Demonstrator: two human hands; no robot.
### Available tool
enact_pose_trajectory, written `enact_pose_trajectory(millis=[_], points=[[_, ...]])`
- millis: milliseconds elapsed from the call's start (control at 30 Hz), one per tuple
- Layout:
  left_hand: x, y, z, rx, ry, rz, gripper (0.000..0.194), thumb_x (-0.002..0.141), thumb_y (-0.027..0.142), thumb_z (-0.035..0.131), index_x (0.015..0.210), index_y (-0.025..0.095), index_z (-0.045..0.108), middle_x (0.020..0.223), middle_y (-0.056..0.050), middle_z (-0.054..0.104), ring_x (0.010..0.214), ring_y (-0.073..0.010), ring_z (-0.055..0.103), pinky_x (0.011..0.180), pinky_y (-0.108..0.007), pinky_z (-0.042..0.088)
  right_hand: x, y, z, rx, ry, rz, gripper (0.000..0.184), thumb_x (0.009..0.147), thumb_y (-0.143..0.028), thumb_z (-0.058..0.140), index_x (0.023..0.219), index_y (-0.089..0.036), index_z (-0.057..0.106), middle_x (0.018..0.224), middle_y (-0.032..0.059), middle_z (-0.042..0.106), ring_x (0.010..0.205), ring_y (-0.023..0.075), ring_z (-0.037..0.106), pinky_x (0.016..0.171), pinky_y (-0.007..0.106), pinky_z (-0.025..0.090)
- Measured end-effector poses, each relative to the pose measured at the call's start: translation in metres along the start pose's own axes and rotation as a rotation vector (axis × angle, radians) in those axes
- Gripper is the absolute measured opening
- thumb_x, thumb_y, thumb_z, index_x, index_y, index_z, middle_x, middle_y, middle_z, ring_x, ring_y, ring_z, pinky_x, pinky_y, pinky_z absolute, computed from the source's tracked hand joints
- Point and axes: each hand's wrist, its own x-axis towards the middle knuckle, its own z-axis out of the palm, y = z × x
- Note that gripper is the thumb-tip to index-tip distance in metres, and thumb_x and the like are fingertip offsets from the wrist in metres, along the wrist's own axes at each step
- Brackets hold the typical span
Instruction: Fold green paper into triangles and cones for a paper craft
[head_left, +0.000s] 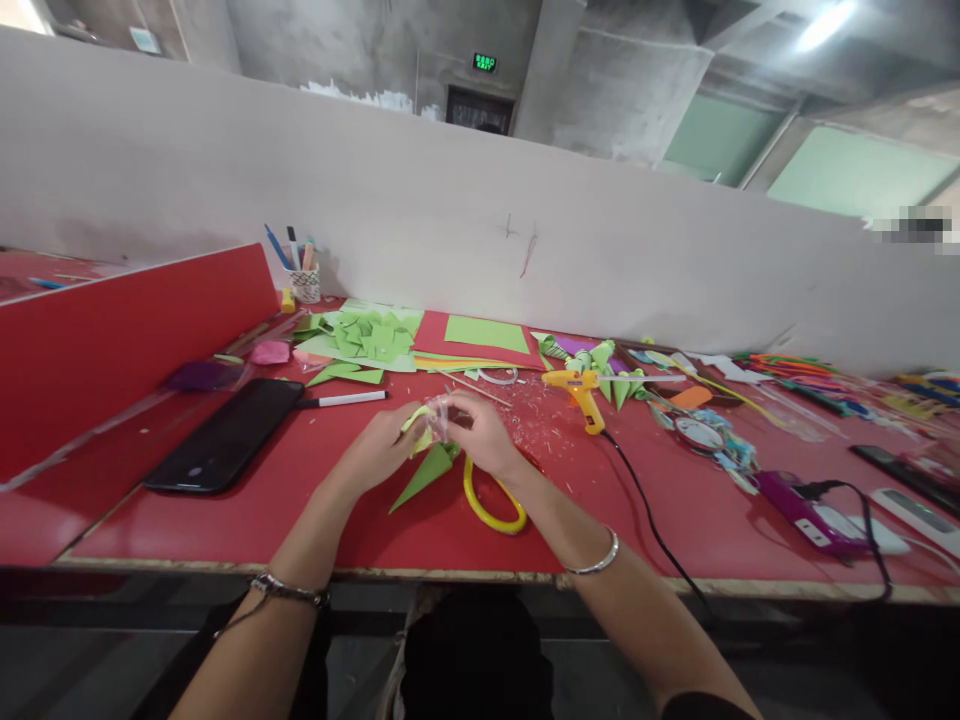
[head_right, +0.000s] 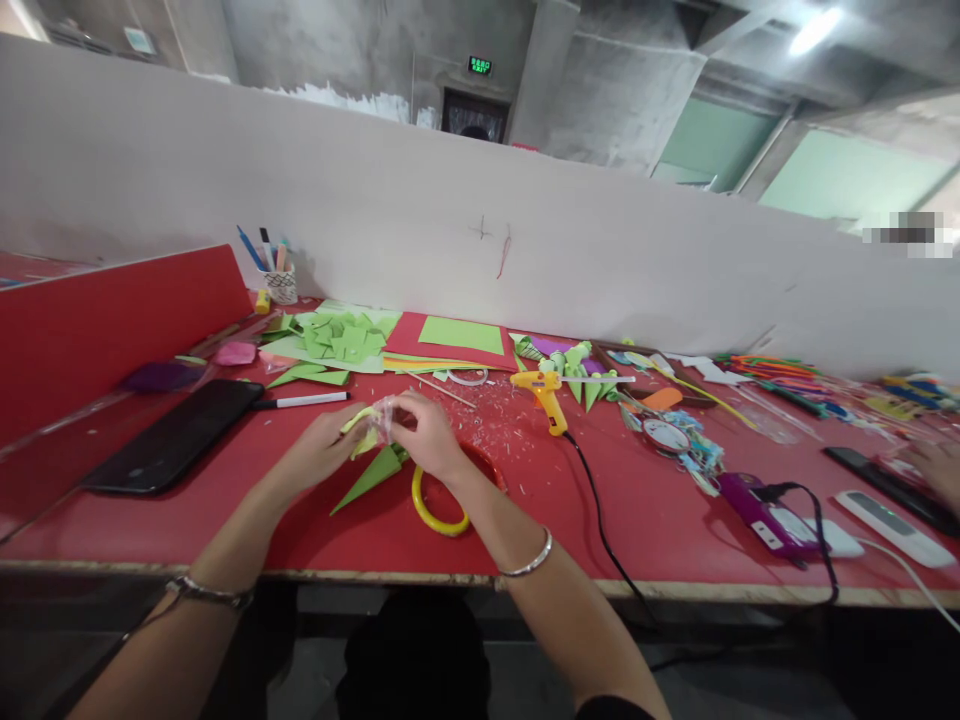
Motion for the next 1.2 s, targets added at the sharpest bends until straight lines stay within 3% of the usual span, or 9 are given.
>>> enact_pose_trajectory(millis=[267, 367, 567, 733, 1000, 1200], points=[[0.002, 0.004, 0.001, -0.014, 0.062, -0.01, 0.028, 0.085, 0.035, 0.032, 0.074, 0.017, 0.05, 0.065, 0.001, 0.055, 0.059, -0.0125, 0.047, 0.057, -0.021, 0.036, 0.001, -0.008, -0.002, -0.117, 0.033, -0.067, 0.01, 0.076, -0.022, 0.05, 0.082, -0.019, 0.059, 0.079, 0.0019, 0.055, 0.072, 0.0136, 0.052, 0.065, 0.024, 0.042], [0.002, 0.005, 0.001, -0.01, 0.089, -0.032, 0.03, 0.086, 0.037, 0.031, 0.07, 0.018, 0.046, 0.062, 0.002, 0.052, 0.057, -0.0126, 0.047, 0.056, -0.021, 0.034, 0.001, -0.007, -0.003, -0.073, 0.06, -0.04, 0.011, 0.077, -0.021, 0.049, 0.081, -0.019, 0.059, 0.078, 0.0016, 0.056, 0.07, 0.0131, 0.051, 0.065, 0.024, 0.042], [0.001, 0.005, 0.001, 0.063, 0.147, -0.095, 0.028, 0.086, 0.039, 0.031, 0.068, 0.019, 0.04, 0.058, 0.003, 0.045, 0.054, -0.013, 0.045, 0.052, -0.022, 0.031, 0.006, 0.0, -0.012, 0.079, 0.237, 0.039, 0.014, 0.074, -0.03, 0.055, 0.079, -0.018, 0.06, 0.076, 0.0017, 0.059, 0.066, 0.0129, 0.053, 0.063, 0.025, 0.044], [0.002, 0.005, 0.0, 0.061, 0.152, -0.091, 0.028, 0.086, 0.039, 0.031, 0.068, 0.019, 0.04, 0.058, 0.003, 0.045, 0.055, -0.0128, 0.046, 0.053, -0.022, 0.031, 0.009, 0.003, -0.019, 0.167, 0.277, 0.106, 0.019, 0.071, -0.034, 0.059, 0.081, -0.019, 0.062, 0.075, 0.0015, 0.061, 0.059, 0.0108, 0.053, 0.058, 0.025, 0.045], [0.001, 0.003, -0.001, 0.071, 0.13, -0.112, 0.03, 0.086, 0.041, 0.029, 0.069, 0.02, 0.041, 0.061, 0.002, 0.049, 0.058, -0.0147, 0.047, 0.056, -0.023, 0.033, 0.007, -0.002, -0.018, 0.224, 0.175, 0.12, 0.018, 0.065, -0.032, 0.065, 0.076, -0.019, 0.061, 0.069, -0.0006, 0.059, 0.061, 0.0109, 0.053, 0.058, 0.024, 0.045], [0.002, 0.002, 0.0, 0.076, 0.159, -0.078, 0.029, 0.086, 0.039, 0.029, 0.07, 0.019, 0.043, 0.061, 0.002, 0.048, 0.057, -0.013, 0.044, 0.055, -0.022, 0.032, 0.008, -0.006, -0.019, 0.166, 0.182, 0.145, 0.019, 0.072, -0.033, 0.058, 0.081, -0.019, 0.065, 0.064, -0.0006, 0.059, 0.059, 0.0111, 0.052, 0.06, 0.026, 0.045]])
